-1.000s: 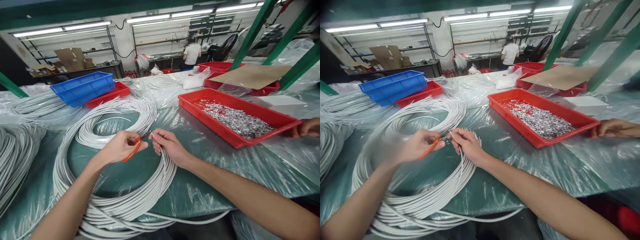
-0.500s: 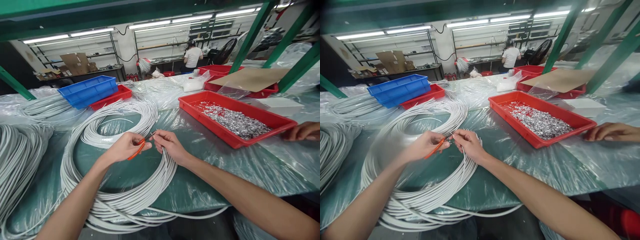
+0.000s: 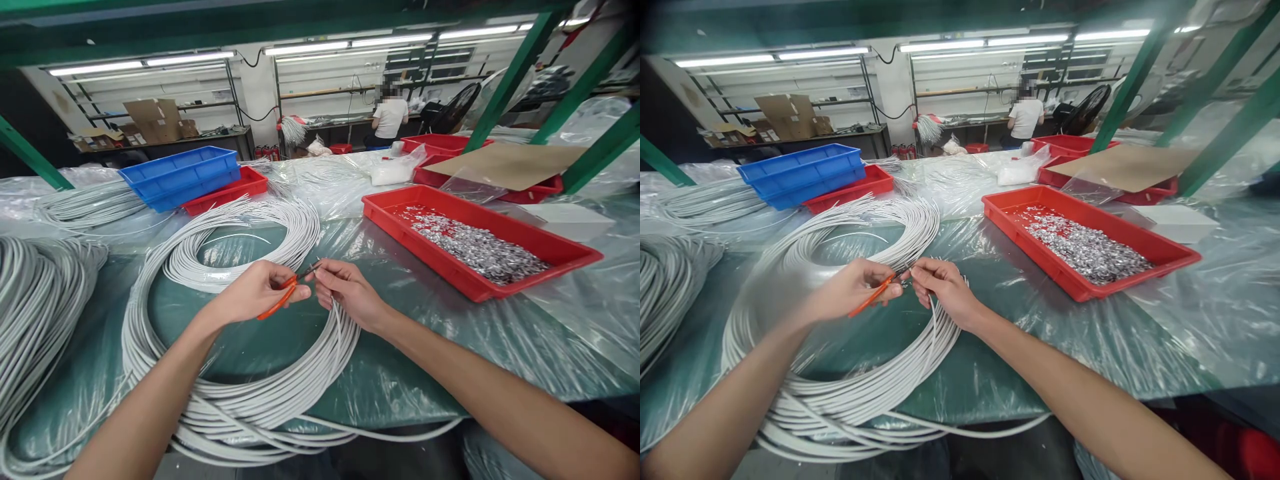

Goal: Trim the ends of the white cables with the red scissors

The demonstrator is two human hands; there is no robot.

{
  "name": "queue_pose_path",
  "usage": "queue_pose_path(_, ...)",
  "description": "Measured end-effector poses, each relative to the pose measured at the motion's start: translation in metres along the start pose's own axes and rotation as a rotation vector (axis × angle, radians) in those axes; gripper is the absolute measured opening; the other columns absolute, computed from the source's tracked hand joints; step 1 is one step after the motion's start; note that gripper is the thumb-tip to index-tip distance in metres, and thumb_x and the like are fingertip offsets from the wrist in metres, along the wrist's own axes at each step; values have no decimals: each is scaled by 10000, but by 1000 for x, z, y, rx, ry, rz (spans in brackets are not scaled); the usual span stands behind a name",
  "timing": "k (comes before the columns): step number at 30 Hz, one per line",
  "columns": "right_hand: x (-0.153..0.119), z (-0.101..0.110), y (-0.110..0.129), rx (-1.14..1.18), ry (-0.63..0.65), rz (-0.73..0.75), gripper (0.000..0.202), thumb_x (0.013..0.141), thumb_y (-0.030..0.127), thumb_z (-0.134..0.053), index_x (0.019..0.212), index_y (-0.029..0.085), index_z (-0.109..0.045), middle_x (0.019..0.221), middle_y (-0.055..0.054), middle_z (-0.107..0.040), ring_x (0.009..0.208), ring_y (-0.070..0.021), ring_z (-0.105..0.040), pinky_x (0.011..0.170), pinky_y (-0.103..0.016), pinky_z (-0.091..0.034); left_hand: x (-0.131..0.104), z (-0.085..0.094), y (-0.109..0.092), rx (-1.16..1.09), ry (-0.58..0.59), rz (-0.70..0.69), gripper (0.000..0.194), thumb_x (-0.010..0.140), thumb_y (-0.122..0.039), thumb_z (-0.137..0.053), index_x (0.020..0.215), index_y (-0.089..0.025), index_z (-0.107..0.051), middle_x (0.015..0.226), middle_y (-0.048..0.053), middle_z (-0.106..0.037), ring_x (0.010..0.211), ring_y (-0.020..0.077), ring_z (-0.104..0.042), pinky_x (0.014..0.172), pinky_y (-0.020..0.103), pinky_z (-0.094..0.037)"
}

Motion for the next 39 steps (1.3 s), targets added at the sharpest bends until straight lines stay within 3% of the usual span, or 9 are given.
queue_pose_path(9, -1, -1, 1, 21, 19, -9, 259, 860, 403, -676, 845, 146, -688, 549, 46, -409, 488, -80, -394, 459, -229, -355, -1, -1, -3, -36, 40, 0, 368, 814, -441, -656, 629, -149, -530, 589, -18, -498, 540, 86, -398, 504, 209, -306)
queue_pose_path(16, 0, 5, 0, -66, -25, 59, 253, 856, 396, -679, 833, 144, -696, 532, 40, -438, 484, -82, -404, 463, -226, -352, 1, 1, 0, 78, -54, 7, 417, 791, -387, -690, 587, -157, -407, 581, -50, -293, 557, 79, -265, 502, 221, -207)
queue_pose_path(27, 0, 2, 5, -1, 25, 25, 248, 844, 386, -696, 833, 139, -723, 535, 34, -456, 486, -83, -428, 470, -226, -367, -1, -3, -1, -23, 15, 6, 301, 808, -368, -667, 656, -135, -553, 600, -20, -467, 564, 88, -375, 521, 213, -285)
queue_pose_path(35, 0, 2, 5, -22, 53, 47, 247, 863, 378, -674, 852, 138, -728, 532, 33, -452, 481, -83, -430, 464, -226, -371, -3, 0, -6, 12, 3, -9, 305, 820, -354, -661, 651, -133, -536, 612, -27, -432, 587, 86, -351, 538, 214, -271)
queue_pose_path(39, 1, 5, 6, -91, 28, 92, 247, 859, 383, -678, 843, 142, -728, 521, 30, -470, 480, -84, -433, 460, -223, -368, -3, 0, -5, 53, -37, 2, 355, 819, -370, -658, 614, -146, -474, 589, -43, -347, 566, 80, -288, 511, 222, -221)
Point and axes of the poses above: each hand's wrist, its own x-axis towards the middle knuckle, its own z-axis out of the back of the hand, y = z × x, the point moved 5 cm from there along x, towards the middle knuckle
